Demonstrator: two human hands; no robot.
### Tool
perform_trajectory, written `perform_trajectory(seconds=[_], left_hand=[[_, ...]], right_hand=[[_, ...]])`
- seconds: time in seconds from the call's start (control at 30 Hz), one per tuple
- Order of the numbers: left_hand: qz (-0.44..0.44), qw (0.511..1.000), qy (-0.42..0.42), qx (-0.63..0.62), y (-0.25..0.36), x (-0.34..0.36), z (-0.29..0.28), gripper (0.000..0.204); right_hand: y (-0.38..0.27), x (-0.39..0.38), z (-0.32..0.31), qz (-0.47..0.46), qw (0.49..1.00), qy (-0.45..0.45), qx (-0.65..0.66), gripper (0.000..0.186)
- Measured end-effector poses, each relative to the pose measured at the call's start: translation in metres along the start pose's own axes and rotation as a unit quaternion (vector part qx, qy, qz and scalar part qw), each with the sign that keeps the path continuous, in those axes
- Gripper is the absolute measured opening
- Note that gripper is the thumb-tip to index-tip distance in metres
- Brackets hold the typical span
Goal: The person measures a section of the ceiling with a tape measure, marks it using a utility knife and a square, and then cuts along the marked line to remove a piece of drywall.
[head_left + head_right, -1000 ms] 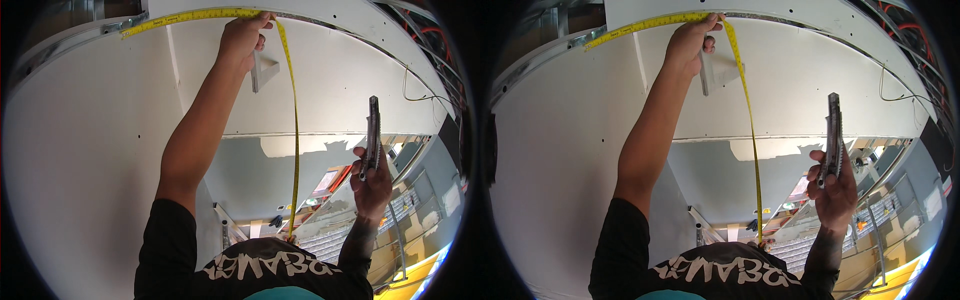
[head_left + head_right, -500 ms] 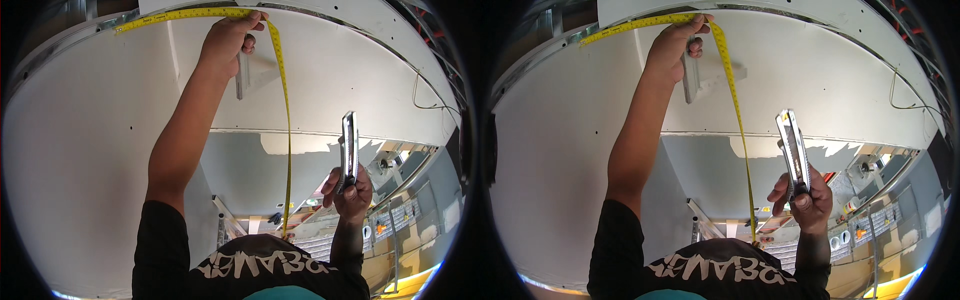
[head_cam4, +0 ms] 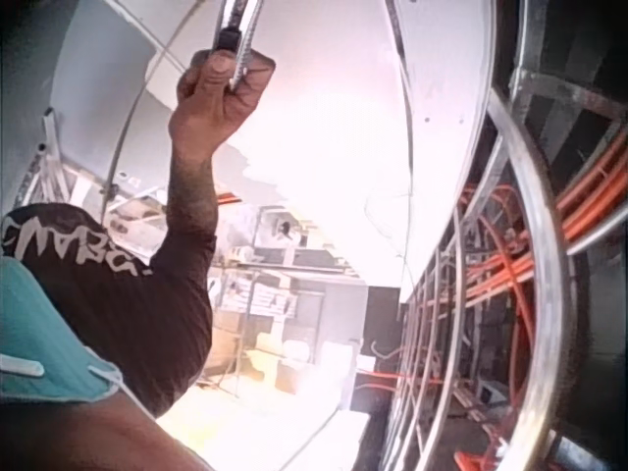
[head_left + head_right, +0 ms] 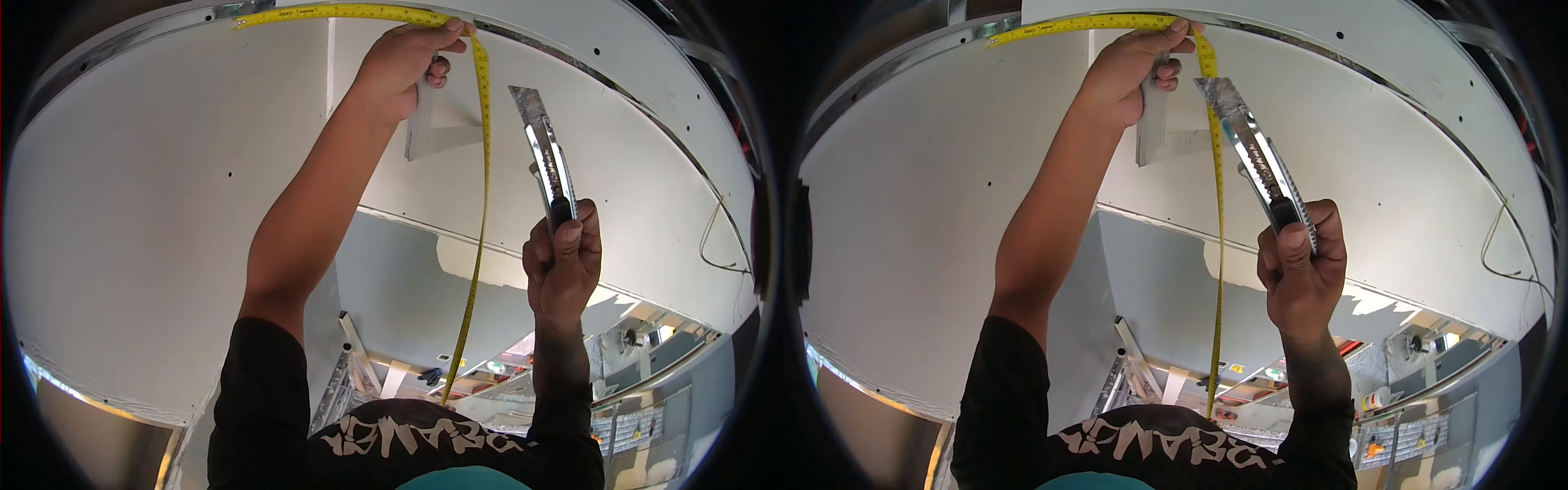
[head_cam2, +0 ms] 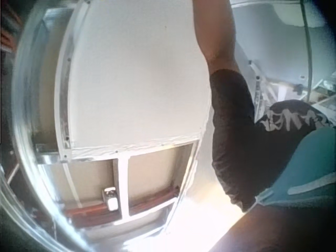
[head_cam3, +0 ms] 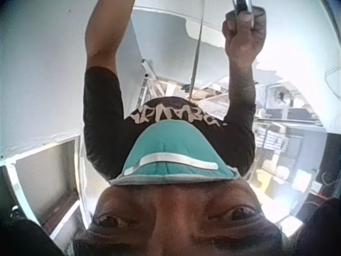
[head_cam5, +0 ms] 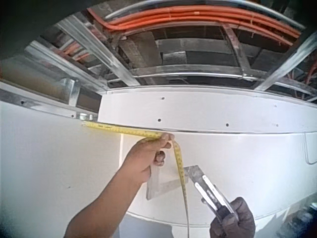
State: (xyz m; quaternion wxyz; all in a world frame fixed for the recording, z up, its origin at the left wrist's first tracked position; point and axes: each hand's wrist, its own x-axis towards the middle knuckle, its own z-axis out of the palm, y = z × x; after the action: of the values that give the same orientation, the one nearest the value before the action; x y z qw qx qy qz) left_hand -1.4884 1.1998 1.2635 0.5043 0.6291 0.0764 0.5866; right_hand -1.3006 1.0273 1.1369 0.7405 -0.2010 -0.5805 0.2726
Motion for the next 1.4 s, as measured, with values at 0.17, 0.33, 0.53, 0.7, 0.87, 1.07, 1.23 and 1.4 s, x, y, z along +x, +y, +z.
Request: perform_trajectory(seconds=[0.17, 0.33, 0.53, 0.7, 0.87, 1.07, 1.23, 1.4], left_hand=[[-0.031, 0.999, 0.008, 0.000, 0.003, 0.005, 0.001, 0.021], [-0.046, 0.999, -0.016, -0.003, 0.005, 0.010, 0.000, 0.020], [-0.015, 0.996, -0.075, -0.034, 0.003, 0.017, -0.005, 0.020], [-0.009, 0.996, -0.078, -0.040, -0.005, 0.026, -0.008, 0.019], [0.001, 0.993, -0.111, -0.040, -0.010, 0.034, -0.017, 0.027], [-0.023, 0.987, -0.123, -0.099, -0.019, 0.036, -0.009, 0.025], [0.031, 0.989, -0.132, -0.054, -0.012, 0.030, -0.012, 0.031], [0.028, 0.986, -0.137, -0.091, -0.005, 0.022, -0.011, 0.024]], right_hand=[[0.006, 0.001, 0.000, -0.029, 0.999, 0.024, 0.029, 0.030], [-0.004, 0.005, 0.015, -0.059, 0.994, 0.084, -0.038, 0.037], [-0.018, 0.003, 0.061, -0.062, 0.989, 0.093, -0.097, 0.031], [-0.023, 0.004, 0.100, -0.111, 0.961, 0.034, -0.252, 0.033], [-0.012, 0.031, 0.132, -0.297, 0.786, 0.029, -0.542, 0.046], [0.006, 0.052, 0.163, -0.294, 0.746, 0.030, -0.597, 0.045], [0.014, 0.063, 0.174, -0.225, 0.742, 0.056, -0.628, 0.045], [0.018, 0.068, 0.179, -0.259, 0.727, 0.070, -0.632, 0.045]])
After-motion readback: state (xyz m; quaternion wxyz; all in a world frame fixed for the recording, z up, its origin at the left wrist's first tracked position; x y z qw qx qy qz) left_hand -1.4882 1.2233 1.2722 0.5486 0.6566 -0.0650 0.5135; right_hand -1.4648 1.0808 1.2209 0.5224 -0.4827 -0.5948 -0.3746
